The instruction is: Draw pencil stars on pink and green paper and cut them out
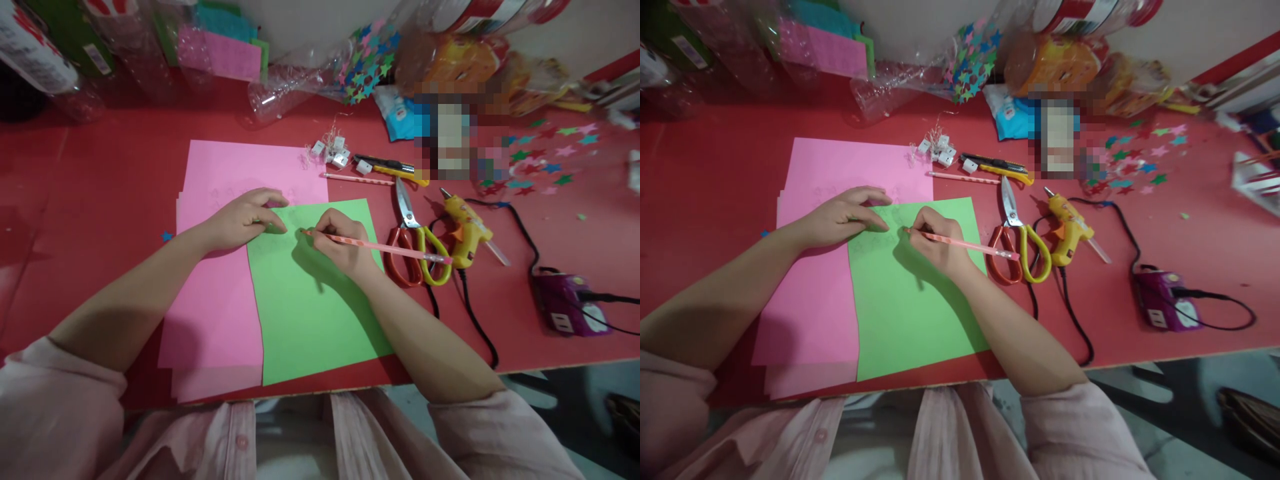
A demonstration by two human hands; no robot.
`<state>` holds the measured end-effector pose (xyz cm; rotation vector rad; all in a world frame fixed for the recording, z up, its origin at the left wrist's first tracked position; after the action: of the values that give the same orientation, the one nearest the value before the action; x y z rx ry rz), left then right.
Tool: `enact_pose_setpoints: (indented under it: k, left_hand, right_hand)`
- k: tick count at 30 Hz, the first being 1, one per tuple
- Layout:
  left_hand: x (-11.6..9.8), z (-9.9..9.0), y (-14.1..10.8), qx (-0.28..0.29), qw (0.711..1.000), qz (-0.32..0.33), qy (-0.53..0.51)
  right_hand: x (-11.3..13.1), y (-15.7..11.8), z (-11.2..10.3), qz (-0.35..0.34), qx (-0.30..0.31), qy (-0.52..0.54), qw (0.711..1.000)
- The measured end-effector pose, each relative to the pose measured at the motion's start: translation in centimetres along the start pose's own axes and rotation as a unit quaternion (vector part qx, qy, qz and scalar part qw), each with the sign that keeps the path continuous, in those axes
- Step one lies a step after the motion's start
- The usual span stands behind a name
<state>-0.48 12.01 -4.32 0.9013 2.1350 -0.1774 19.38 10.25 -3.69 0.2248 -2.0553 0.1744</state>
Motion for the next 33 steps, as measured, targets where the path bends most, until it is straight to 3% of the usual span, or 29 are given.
enact_pose_setpoints:
  k: [21, 33]
  left_hand:
    - [0.1, -0.04, -0.03, 0.012, 1.0, 0.006, 0.007]
    - [0.09, 0.03, -0.03, 0.007, 1.0, -0.005, 0.003]
  right_hand:
    - [0.19, -0.03, -0.39, -0.031, 0.002, -0.004, 1.0]
    - [0.31, -0.2, -0.25, -0.012, -0.002, -0.026, 1.0]
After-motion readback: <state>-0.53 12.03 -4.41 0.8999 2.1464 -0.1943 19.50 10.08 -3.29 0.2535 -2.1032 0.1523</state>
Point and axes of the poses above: each hand's wrist, its own y-axis towards the middle knuckle, its own z-axis out of the palm, x = y × z, the point moved 4 cm from there along y, towards the middle knuckle, and after that the axes turned 4 degrees about z, right-handed, at the moved point
